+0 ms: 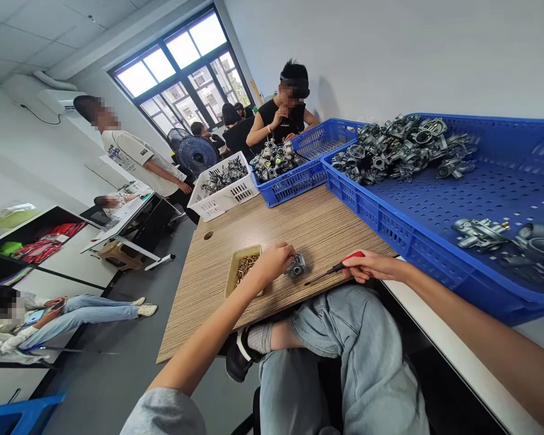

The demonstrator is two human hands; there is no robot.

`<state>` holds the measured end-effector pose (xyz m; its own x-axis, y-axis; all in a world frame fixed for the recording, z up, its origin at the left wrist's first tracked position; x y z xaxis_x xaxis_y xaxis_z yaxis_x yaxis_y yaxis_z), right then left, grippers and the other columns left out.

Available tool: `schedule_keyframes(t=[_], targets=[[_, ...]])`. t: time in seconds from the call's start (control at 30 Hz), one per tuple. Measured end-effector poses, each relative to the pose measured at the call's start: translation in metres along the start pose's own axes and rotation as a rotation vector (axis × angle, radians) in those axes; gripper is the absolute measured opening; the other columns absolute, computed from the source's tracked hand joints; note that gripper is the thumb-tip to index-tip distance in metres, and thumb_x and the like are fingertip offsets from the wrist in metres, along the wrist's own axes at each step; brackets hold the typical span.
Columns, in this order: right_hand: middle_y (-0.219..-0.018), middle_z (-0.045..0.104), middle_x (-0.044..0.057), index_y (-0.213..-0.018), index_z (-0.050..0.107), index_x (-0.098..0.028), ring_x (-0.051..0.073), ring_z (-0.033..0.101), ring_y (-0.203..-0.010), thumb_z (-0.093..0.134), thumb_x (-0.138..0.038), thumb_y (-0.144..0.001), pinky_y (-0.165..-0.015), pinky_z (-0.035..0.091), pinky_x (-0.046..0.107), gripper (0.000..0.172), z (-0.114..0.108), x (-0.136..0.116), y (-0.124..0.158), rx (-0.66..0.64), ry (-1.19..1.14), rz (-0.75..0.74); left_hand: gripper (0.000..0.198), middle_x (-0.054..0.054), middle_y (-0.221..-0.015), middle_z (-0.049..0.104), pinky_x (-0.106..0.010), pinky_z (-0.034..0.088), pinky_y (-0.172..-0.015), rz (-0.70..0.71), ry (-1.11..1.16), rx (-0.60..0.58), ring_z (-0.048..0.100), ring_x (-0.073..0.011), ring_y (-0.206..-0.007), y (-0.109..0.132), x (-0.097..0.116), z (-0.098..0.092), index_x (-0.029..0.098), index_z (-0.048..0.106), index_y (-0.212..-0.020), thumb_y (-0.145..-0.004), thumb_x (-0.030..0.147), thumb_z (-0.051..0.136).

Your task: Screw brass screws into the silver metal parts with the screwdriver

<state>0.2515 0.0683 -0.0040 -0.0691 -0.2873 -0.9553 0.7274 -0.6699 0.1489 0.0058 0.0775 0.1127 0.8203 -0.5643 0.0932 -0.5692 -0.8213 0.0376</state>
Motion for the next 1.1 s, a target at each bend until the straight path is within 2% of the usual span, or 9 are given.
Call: schedule_keyframes(t=[0.13,0.33,0.5,0.63,0.73,0.8,0.93,1.1], targets=[[-0.044,0.051,-0.002,-0.078,0.081,-0.01,0.009,0.038,-0.043,0.077,-0.053,-0.086,-0.052,0.039,0.026,0.044,0.0,0.002,0.001,-0.037,0.018,0.001,0.017,-0.008,-0.106,0.072,-0.032,0.056,-0.093,-0.018,-0.066,0.005,0.072,-0.0233,-0.101,0.013,0.015,0.004,0.02,0.07,-0.11,-0.105,0.019,0.054],[-0.045,0.052,-0.002,-0.079,0.081,-0.01,0.009,0.039,-0.044,0.076,-0.052,-0.088,-0.054,0.041,0.026,0.043,-0.002,0.003,0.002,-0.026,0.017,-0.001,0.018,-0.011,-0.11,0.071,-0.035,0.056,-0.096,-0.048,-0.1,0.039,0.072,-0.0263,-0.107,0.028,0.03,0.011,0.019,0.07,-0.112,-0.109,0.021,0.052],[-0.046,0.052,-0.002,-0.078,0.08,-0.01,0.009,0.038,-0.044,0.077,-0.052,-0.087,-0.053,0.04,0.026,0.043,-0.002,0.004,0.001,-0.015,0.006,0.002,0.022,-0.009,-0.114,0.071,-0.033,0.056,-0.094,-0.048,0.035,0.075,0.072,-0.0239,-0.105,0.034,0.025,0.008,0.021,0.069,-0.123,-0.109,0.024,0.053],[-0.045,0.051,-0.003,-0.079,0.081,-0.01,0.009,0.037,-0.044,0.077,-0.05,-0.086,-0.052,0.04,0.026,0.042,-0.002,0.004,0.001,-0.013,-0.005,0.002,0.038,-0.009,-0.119,0.069,-0.038,0.055,-0.103,-0.064,0.213,0.207,0.069,-0.0254,-0.113,0.043,0.013,0.009,0.023,0.061,-0.141,-0.105,0.036,0.064],[-0.043,0.05,-0.003,-0.078,0.081,-0.01,0.009,0.037,-0.043,0.077,-0.05,-0.086,-0.053,0.041,0.027,0.041,-0.002,0.003,0.001,-0.013,-0.007,-0.003,0.062,-0.015,-0.136,0.063,-0.046,0.049,-0.116,-0.156,0.304,0.325,0.061,-0.0311,-0.132,0.051,0.003,0.022,0.02,0.056,-0.148,-0.096,0.048,0.075],[-0.043,0.049,-0.003,-0.078,0.08,-0.01,0.009,0.037,-0.043,0.077,-0.05,-0.086,-0.053,0.04,0.027,0.041,-0.002,0.003,0.001,-0.009,-0.005,-0.006,0.07,-0.018,-0.145,0.06,-0.049,0.047,-0.119,-0.218,0.385,0.338,0.057,-0.0333,-0.139,0.053,0.001,0.037,0.018,0.054,-0.15,-0.093,0.05,0.079],[-0.044,0.048,-0.004,-0.075,0.078,-0.013,0.01,0.039,-0.044,0.078,-0.051,-0.086,-0.054,0.041,0.028,0.04,-0.002,0.003,0.002,0.006,0.001,-0.001,0.063,-0.016,-0.145,0.063,-0.048,0.046,-0.12,-0.231,0.56,0.339,0.059,-0.0317,-0.138,0.051,0.007,0.059,0.02,0.056,-0.145,-0.093,0.046,0.079],[-0.045,0.048,0.0,-0.054,0.062,-0.019,0.016,0.055,-0.058,0.081,-0.055,-0.083,-0.06,0.046,0.029,0.05,-0.003,0.003,0.003,0.033,0.011,0.003,0.055,-0.014,-0.138,0.066,-0.046,0.049,-0.117,-0.207,0.648,0.417,0.062,-0.0303,-0.132,0.052,0.007,0.064,0.021,0.059,-0.137,-0.092,0.044,0.081]])
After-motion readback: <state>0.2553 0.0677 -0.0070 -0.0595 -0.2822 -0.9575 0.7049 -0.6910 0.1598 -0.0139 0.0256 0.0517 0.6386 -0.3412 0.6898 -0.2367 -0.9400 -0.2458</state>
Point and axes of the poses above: each hand's wrist, its own y-axis away from the middle knuckle, its own z-axis out of the palm, x = y × z, the point moved 6 cm from there along -y, towards the middle knuckle
